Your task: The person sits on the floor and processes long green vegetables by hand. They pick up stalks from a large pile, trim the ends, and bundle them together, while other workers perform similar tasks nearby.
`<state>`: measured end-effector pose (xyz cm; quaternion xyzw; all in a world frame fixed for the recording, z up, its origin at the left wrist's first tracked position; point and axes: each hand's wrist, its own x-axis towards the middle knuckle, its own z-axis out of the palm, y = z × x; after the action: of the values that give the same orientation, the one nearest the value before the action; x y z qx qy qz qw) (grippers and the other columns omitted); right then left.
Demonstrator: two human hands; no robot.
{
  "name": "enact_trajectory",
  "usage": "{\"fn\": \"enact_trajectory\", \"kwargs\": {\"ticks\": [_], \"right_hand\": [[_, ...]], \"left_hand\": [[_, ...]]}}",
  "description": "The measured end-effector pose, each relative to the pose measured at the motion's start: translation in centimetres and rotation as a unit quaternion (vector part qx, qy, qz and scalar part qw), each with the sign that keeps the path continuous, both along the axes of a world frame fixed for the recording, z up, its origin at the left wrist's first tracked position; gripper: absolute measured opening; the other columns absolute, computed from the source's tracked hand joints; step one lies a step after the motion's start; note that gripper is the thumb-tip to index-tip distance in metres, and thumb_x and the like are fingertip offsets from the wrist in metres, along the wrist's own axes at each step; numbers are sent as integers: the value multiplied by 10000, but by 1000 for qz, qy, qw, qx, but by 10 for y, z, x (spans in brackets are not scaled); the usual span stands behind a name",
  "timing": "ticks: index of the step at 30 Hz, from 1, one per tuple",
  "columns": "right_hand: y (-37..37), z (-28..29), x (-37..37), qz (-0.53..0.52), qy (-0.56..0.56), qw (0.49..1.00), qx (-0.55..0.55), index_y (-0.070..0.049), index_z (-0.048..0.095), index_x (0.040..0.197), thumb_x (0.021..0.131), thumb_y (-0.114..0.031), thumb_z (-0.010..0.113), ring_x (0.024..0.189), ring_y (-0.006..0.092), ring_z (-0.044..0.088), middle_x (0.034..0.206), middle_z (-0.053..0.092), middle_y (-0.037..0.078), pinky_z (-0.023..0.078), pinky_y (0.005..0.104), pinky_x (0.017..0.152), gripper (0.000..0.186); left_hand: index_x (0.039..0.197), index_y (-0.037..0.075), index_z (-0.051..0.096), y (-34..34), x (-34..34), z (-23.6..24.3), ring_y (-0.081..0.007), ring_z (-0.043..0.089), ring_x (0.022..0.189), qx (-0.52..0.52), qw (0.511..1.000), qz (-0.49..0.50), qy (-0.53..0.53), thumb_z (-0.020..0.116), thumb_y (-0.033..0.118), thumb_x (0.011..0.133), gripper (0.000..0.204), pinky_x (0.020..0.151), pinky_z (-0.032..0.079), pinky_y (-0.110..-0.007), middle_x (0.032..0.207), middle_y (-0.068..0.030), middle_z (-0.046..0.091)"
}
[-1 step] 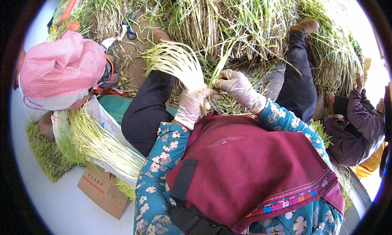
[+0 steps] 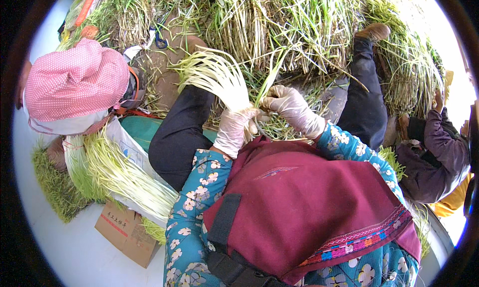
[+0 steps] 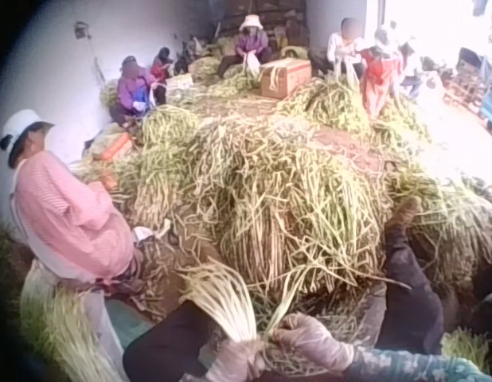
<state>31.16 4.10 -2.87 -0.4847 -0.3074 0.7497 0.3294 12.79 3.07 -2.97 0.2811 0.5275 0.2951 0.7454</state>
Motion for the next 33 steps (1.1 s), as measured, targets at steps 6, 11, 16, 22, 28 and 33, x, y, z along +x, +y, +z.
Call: {"fn": "enact_trajectory", "kwargs": {"ticks": [6,11,16,22,28,33], "right_hand": [[-8,6,7,-47,-11,999,3,-41,701,903,879,-166,655,713,75,575,811,679,5,459,244,680,136],[-7,11,49,-107,11,994,11,-36,687,951,860,-117,634,682,81,585,830,702,28,459,218,658,132],[7,18,110,-190,149,965,105,-4,655,944,834,-189,645,685,99,556,836,670,83,443,217,603,215],[5,54,97,-37,-109,990,84,-45,718,918,841,-167,621,682,69,530,791,654,-16,408,207,653,174],[-2,54,20,51,-102,987,111,-3,693,946,839,-128,713,807,161,645,871,701,79,507,290,743,166],[-11,42,6,111,-213,955,173,5,660,985,856,-85,671,740,171,628,839,671,88,503,300,699,158]], "left_hand": [[893,-14,659,0,-7,-12,-108,563,500,-76,993,75,-55,581,130,863,166,479,466,-228,673,-75,656],[913,-14,688,3,-13,-12,-76,483,474,-45,995,88,-16,582,142,851,199,447,394,-206,740,-71,663],[1101,-6,696,14,-23,7,-44,482,470,-22,991,32,128,498,206,948,328,415,367,-184,948,-97,741],[1217,12,631,13,-20,35,-28,449,455,6,999,42,26,567,222,928,363,389,350,-165,1080,-92,717],[1083,-3,626,-16,8,35,-110,565,481,-50,995,30,-81,699,32,835,260,417,435,-212,791,-43,667],[971,13,667,-25,6,28,-103,565,499,-4,999,-28,-16,652,111,886,130,431,420,-195,717,-49,664]]}}
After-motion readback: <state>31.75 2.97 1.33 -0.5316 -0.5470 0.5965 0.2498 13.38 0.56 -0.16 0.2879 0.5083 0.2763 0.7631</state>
